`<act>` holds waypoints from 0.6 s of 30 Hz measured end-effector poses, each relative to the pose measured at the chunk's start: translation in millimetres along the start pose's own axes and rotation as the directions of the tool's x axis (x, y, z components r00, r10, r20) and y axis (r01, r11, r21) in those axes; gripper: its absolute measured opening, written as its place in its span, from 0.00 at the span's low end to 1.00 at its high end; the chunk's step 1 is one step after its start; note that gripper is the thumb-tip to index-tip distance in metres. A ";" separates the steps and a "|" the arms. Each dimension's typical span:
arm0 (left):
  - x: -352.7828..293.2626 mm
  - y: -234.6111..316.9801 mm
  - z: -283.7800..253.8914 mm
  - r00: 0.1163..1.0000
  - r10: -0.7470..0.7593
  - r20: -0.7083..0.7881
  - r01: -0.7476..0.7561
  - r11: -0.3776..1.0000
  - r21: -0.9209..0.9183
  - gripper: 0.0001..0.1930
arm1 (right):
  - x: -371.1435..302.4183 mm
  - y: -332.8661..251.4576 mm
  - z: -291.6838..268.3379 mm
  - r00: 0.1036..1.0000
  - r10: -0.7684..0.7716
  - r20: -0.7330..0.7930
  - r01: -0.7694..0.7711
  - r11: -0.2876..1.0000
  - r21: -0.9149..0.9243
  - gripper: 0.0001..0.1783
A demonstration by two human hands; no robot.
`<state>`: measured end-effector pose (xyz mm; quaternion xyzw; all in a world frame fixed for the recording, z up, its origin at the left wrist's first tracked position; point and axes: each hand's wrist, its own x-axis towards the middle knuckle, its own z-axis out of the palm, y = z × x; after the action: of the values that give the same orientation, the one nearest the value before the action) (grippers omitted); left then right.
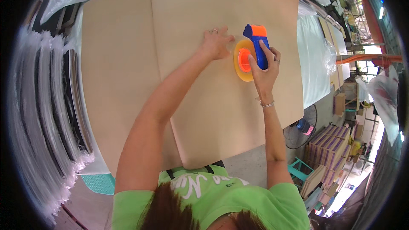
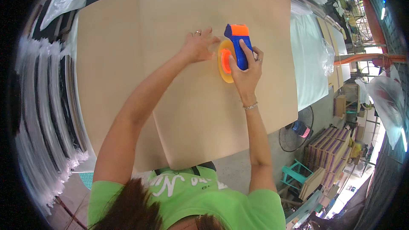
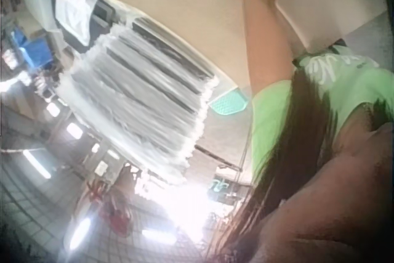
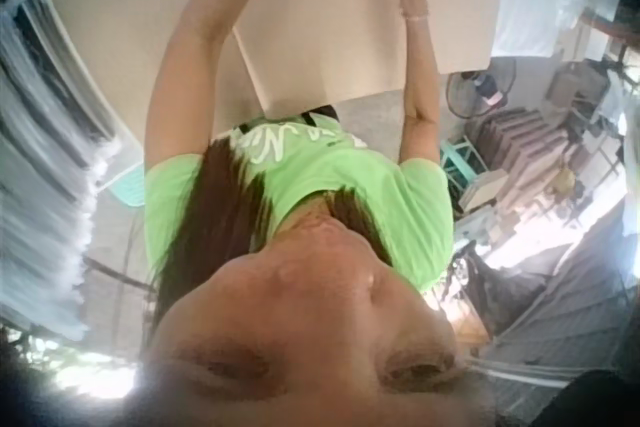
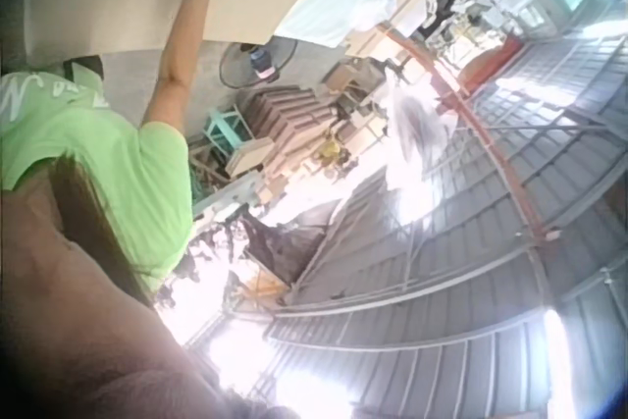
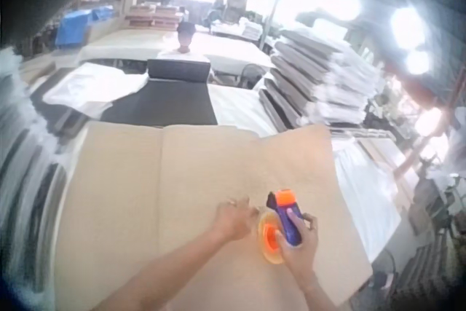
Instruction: The person places a plastic-wrapped frame onto a large sheet of brown paper, folds the paper around the item to form a package, and secures the seams with a tape dispenser.
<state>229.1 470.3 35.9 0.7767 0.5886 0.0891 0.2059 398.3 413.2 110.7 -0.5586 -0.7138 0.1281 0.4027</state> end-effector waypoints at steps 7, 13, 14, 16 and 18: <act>67.8 -35.2 -23.4 0.938 0.139 0.319 0.281 0.239 -0.930 0.26 | 6.6 -1.7 7.0 0.995 -0.077 0.066 0.083 0.992 -0.098 0.27; 92.7 -19.4 -57.2 0.871 0.189 0.453 0.408 0.235 -0.882 0.13 | 9.3 -1.6 7.7 0.993 -0.087 0.075 0.099 0.981 -0.167 0.29; 96.6 -21.0 -59.5 0.864 0.173 0.473 0.430 0.237 -0.871 0.10 | 10.4 -2.3 8.1 0.992 -0.096 0.080 0.108 0.981 -0.163 0.29; 100.5 -22.8 -62.4 0.845 0.216 0.489 0.461 0.168 -0.871 0.10 | 11.4 -2.4 8.3 0.992 -0.091 0.084 0.104 0.979 -0.173 0.29; 102.9 -19.9 -66.2 0.819 0.213 0.533 0.493 0.214 -0.843 0.10 | 12.9 -4.6 7.8 0.993 -0.073 0.088 0.089 0.977 -0.195 0.29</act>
<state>216.5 586.8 76.3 0.4040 0.3879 0.1879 0.8068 388.9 425.3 114.2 -0.5609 -0.7607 0.0623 0.3207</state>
